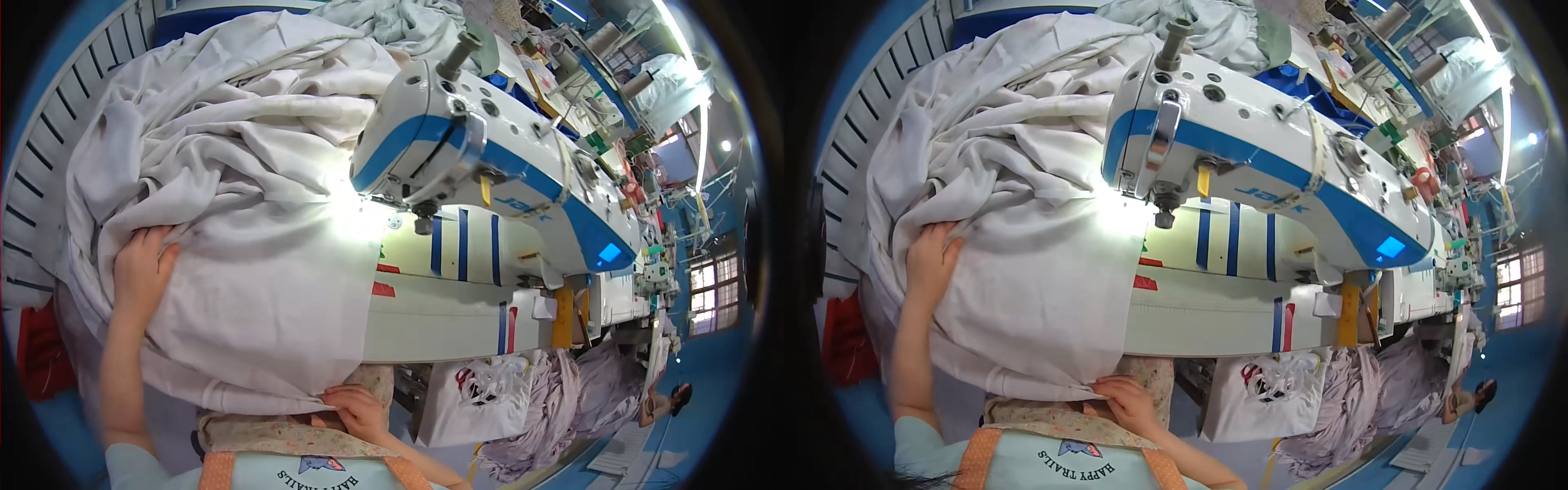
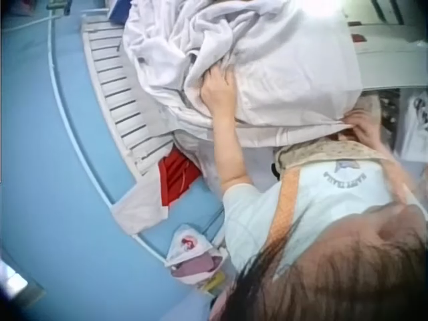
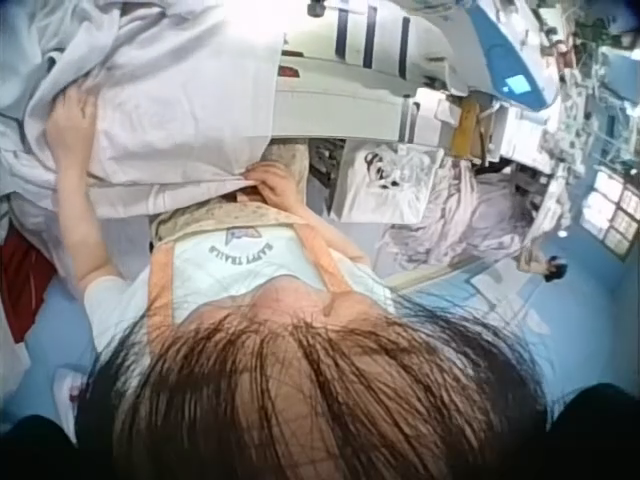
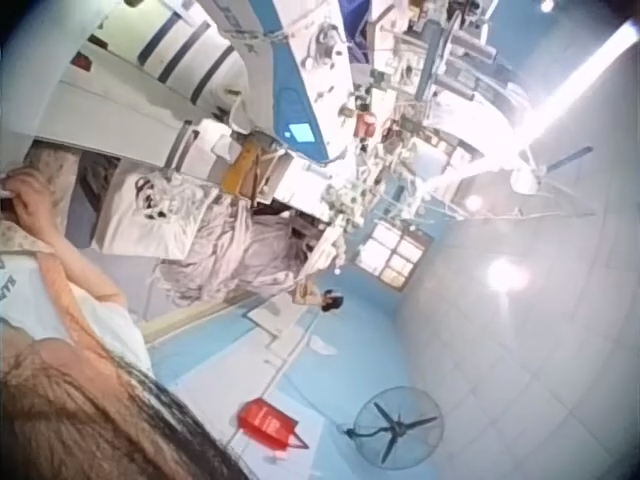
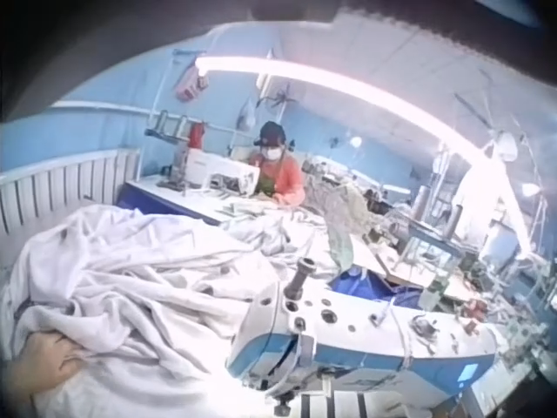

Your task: Sewing white fabric pieces together using an industrial sewing machine.

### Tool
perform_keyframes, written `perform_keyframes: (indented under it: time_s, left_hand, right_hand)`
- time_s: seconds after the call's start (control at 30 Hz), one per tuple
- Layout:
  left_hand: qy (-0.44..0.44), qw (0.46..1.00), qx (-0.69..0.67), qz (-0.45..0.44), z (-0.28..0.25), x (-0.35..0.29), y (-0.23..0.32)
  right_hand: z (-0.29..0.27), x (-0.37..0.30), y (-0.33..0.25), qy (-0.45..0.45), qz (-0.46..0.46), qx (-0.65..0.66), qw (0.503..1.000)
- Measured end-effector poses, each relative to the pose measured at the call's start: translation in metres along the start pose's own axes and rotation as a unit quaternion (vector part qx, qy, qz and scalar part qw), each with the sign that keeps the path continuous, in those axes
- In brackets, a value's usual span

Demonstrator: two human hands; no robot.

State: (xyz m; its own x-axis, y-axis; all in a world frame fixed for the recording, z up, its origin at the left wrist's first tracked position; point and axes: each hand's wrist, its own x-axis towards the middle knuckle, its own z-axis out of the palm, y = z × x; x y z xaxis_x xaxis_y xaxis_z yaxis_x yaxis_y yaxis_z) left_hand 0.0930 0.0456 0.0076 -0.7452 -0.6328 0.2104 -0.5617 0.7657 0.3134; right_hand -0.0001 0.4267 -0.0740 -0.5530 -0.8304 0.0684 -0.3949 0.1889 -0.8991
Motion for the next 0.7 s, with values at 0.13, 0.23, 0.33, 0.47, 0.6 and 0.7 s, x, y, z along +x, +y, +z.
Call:
perform_keyframes:
  time_s: [0.13,0.23,0.33,0.47,0.6,0.7]
  left_hand:
    - [0.006,0.999,0.028,0.036,0.006,0.017,0.001]
    - [0.010,0.997,0.039,0.060,0.010,0.029,0.003]
    - [0.010,0.998,0.039,0.050,0.016,0.044,0.003]
    - [0.051,0.991,0.075,0.097,0.025,0.067,0.002]
    - [0.035,0.994,0.085,0.060,0.032,0.089,0.004]
    - [0.041,0.993,0.094,0.062,0.037,0.104,0.007]
  right_hand:
    - [-0.004,0.012,0.002,0.002,-0.011,0.007,1.000]
    - [-0.012,0.021,-0.003,0.011,-0.026,-0.012,1.000]
    - [-0.018,0.031,-0.012,0.033,-0.043,-0.017,0.998]
    - [-0.028,0.046,-0.026,0.043,-0.095,-0.052,0.993]
    - [-0.037,0.058,-0.043,0.073,-0.130,-0.093,0.984]
    - [-0.043,0.069,-0.052,0.080,-0.145,-0.118,0.979]
